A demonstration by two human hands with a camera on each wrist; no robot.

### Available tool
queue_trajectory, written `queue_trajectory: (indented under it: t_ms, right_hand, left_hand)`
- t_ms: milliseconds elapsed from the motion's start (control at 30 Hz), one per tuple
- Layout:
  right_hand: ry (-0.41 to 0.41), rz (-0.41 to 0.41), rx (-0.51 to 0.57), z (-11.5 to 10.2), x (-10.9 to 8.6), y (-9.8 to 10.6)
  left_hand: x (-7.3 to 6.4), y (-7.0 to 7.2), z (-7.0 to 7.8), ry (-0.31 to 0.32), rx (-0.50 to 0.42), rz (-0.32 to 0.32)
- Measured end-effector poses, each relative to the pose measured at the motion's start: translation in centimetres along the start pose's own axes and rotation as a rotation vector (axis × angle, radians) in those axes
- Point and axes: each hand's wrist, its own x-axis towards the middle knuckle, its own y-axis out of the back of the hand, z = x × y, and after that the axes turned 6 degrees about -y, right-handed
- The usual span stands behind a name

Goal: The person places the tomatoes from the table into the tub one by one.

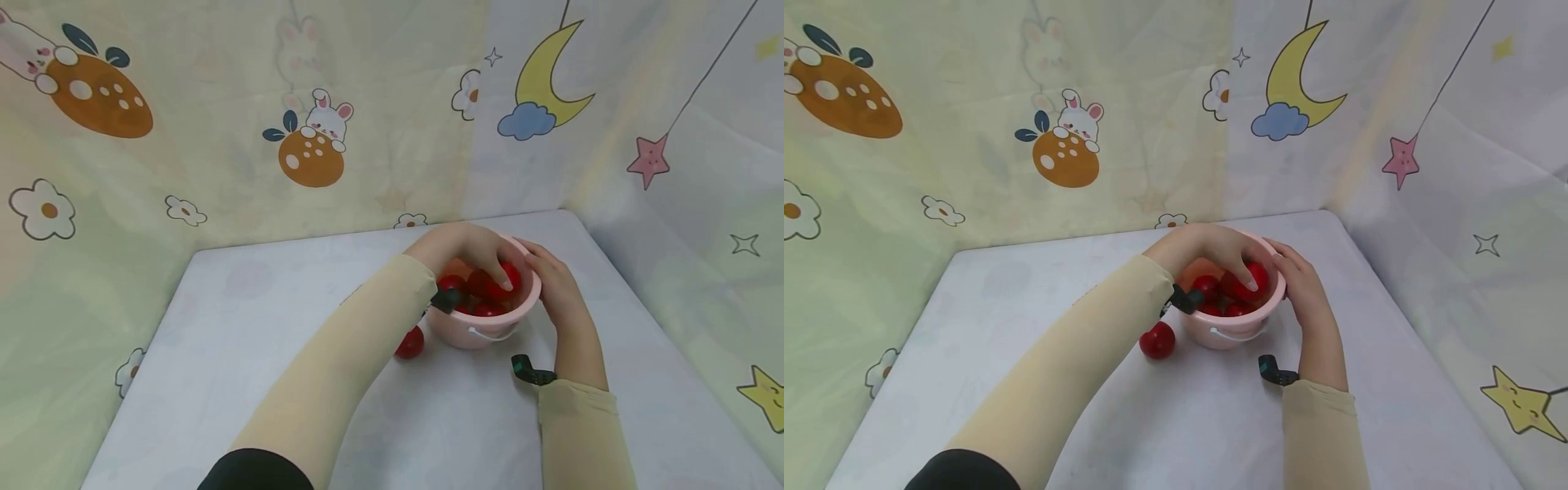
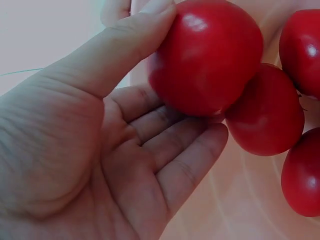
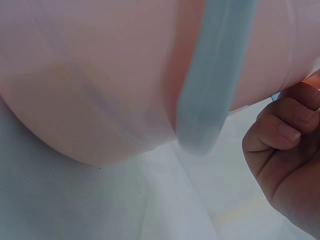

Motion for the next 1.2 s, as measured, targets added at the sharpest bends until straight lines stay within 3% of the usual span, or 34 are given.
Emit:
queue_trajectory:
  t_ms: [300, 433, 567, 700, 800, 933, 1000, 1100, 1200]
  right_hand:
    - [-0.001, 0.0, -0.008, -0.2, 0.1, -0.3]
    - [0.017, -0.006, -0.033, -0.4, 0.2, -0.4]
    - [0.024, -0.007, -0.051, -0.6, 0.2, -0.4]
    - [0.013, -0.002, -0.043, -0.7, 0.2, -0.3]
    - [0.017, 0.002, -0.029, -0.7, 0.2, -0.3]
    - [0.018, 0.013, -0.006, -0.6, 0.2, -0.4]
    - [0.01, 0.017, -0.005, -0.5, 0.2, -0.4]
    - [0.001, 0.019, -0.006, -0.3, 0.1, -0.4]
    - [0.003, 0.016, -0.01, 0.1, -0.1, -0.5]
  left_hand:
    - [-0.5, -0.1, -0.7, -0.003, -0.076, 0.018]
    - [-1.2, 0.0, -0.7, 0.007, -0.033, 0.093]
    - [-2.5, 0.2, -0.8, -0.002, 0.012, 0.232]
    - [-4.4, 0.7, -1.1, -0.086, 0.006, 0.428]
    - [-6.5, 1.3, -1.7, -0.153, 0.022, 0.598]
    - [-10.3, 1.4, -3.3, -0.197, -0.052, 0.805]
    - [-12.1, 0.8, -4.7, -0.207, -0.13, 0.904]
    - [-14.2, -1.2, -7.5, -0.178, -0.221, 1.012]
    - [-14.9, -4.3, -10.9, -0.081, -0.262, 1.013]
